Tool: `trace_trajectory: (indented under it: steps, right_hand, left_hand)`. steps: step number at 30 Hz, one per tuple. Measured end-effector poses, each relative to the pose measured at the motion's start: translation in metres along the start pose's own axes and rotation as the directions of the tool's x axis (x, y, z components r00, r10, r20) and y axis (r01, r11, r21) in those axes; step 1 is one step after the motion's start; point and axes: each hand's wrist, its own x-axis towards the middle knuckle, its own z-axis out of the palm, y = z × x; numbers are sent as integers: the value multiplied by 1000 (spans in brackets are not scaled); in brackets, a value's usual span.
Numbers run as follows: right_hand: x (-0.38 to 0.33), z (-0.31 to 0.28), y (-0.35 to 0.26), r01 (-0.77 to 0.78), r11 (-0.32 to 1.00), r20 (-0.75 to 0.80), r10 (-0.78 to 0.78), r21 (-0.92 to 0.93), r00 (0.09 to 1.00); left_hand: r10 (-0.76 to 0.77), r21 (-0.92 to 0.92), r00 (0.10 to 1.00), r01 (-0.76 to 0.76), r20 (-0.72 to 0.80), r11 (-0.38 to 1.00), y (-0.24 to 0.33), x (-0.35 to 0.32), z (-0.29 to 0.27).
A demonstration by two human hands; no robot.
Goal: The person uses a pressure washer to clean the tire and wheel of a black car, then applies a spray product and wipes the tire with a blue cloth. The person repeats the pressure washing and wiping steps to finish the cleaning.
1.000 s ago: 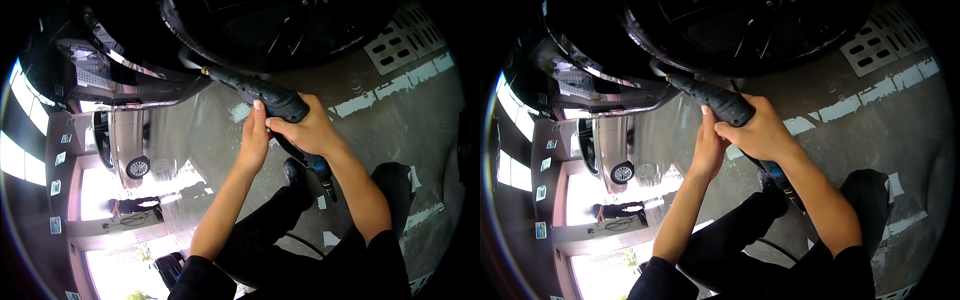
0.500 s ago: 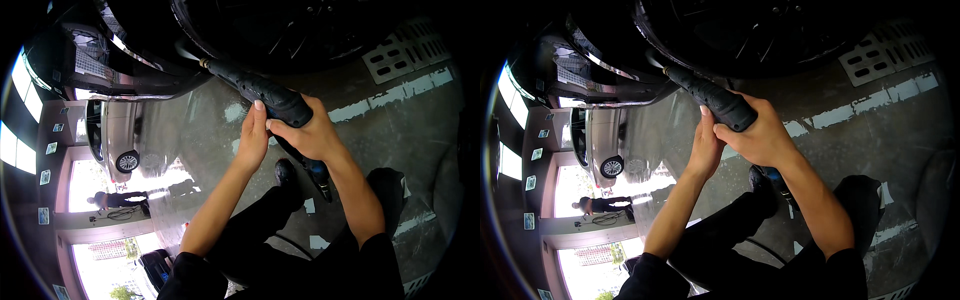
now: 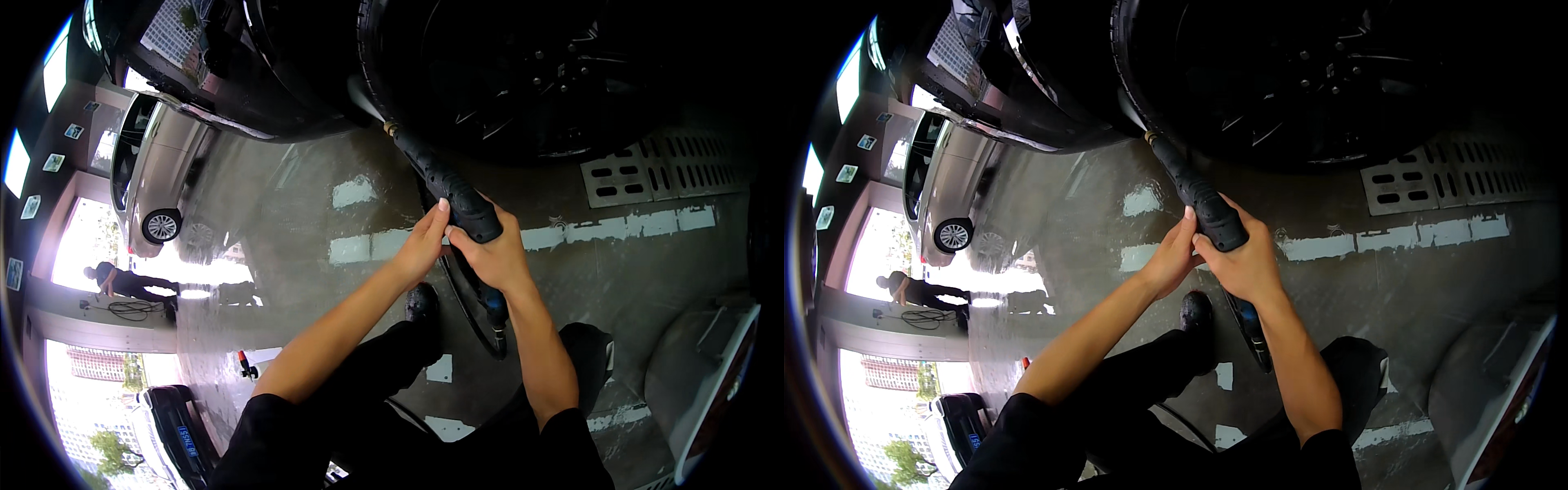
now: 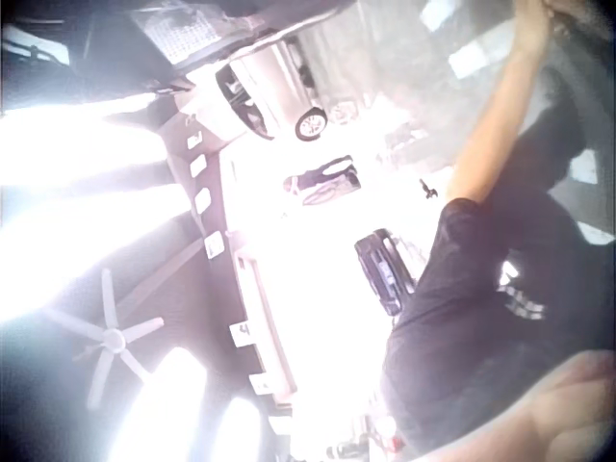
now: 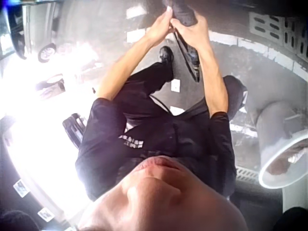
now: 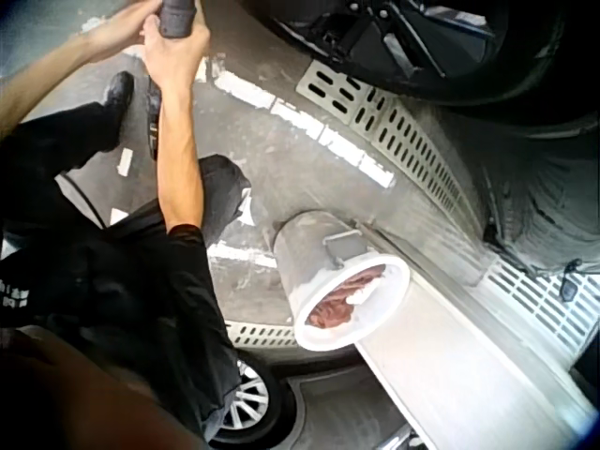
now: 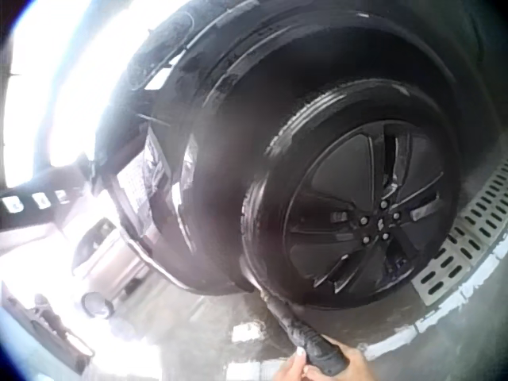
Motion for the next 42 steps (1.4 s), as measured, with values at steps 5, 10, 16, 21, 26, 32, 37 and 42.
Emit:
trace_trajectory:
  steps: [5, 10, 16, 21, 26, 32, 37, 42]
  right_hand:
    - [0, 3, -2, -18, 999, 40, 20, -44, 999]
    - [2, 7, 11, -74, 985, 12, 77, -153, 997]
    - [0, 24, -33, 41, 988, -5, -43, -148, 999]
    - [15, 50, -83, 126, 945, -13, -136, -300, 991]
    - [44, 64, -124, 124, 872, 57, -110, -474, 992]
    - [55, 83, -162, 76, 717, 122, 12, -692, 992]
    - [66, 93, -172, 133, 556, 168, 11, -821, 986]
    - [78, 101, -160, 123, 496, 213, 129, -860, 969]
  left_hand:
    - [14, -62, 999, -11, 39, 998, 1, -8, -9]
    - [-59, -142, 996, 67, 60, 988, 2, -6, -12]
    - [76, -62, 990, -84, -122, 995, 30, -27, 1]
    - [128, -305, 963, -198, -236, 932, 82, -53, 19]
    - [165, -489, 949, -283, -270, 825, 114, -48, 19]
    - [179, -666, 942, -327, -283, 670, 134, -57, 15]
    - [289, -791, 936, -329, -200, 516, 128, -41, 4]
    - [183, -851, 958, -280, -220, 444, 124, -42, 0]
